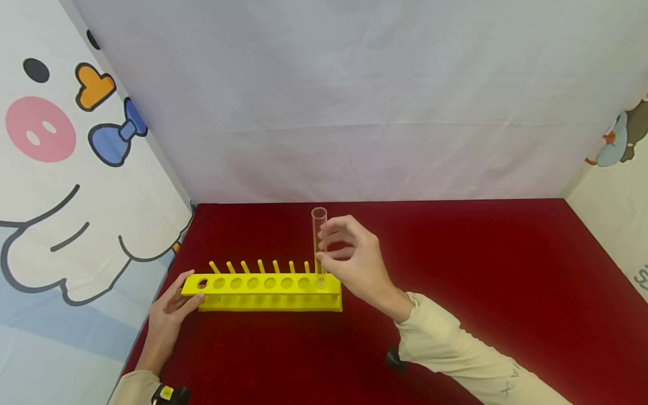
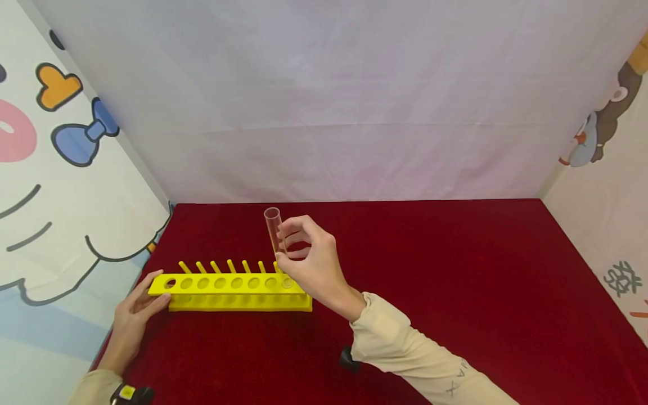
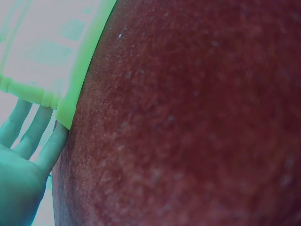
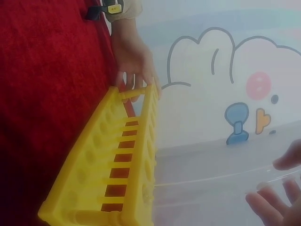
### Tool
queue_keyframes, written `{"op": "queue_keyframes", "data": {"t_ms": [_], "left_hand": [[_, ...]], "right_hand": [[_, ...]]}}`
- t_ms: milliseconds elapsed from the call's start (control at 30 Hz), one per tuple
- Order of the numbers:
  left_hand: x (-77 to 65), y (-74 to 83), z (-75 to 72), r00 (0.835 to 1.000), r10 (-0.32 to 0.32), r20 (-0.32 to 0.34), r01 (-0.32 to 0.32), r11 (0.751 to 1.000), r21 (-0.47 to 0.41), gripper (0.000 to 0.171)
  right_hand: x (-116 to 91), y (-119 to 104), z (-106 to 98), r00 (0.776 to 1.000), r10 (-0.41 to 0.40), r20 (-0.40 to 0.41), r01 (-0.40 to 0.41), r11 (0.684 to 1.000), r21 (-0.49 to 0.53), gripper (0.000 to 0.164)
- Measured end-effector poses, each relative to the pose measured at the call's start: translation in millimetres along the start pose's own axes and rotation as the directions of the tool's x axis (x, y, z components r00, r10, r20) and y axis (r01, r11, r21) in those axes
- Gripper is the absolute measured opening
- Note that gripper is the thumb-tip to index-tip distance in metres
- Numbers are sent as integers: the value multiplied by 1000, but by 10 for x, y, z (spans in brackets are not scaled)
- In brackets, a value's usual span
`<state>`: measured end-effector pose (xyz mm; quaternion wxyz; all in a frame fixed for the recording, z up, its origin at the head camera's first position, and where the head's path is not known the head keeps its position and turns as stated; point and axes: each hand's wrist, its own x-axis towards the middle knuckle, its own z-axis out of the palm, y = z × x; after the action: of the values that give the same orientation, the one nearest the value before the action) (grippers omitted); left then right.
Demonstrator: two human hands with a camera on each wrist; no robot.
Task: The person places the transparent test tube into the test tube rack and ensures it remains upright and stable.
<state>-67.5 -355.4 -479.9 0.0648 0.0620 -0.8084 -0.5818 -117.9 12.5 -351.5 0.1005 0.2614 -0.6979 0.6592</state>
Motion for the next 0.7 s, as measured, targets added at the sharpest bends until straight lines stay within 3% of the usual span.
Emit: {"op": "queue_keyframes", "data": {"t_ms": [500,700], "left_hand": [[-5,24,64,1000,-1,-18,1,1000,-14,54],[0,17,86,1000,-4,-28,4,1000,-4,54]], "right_hand": [[8,102,-51,1000,6,24,-6,1000,-15,36],[-8,-49,-48,999,32,30,-32,999,-16,34]]}}
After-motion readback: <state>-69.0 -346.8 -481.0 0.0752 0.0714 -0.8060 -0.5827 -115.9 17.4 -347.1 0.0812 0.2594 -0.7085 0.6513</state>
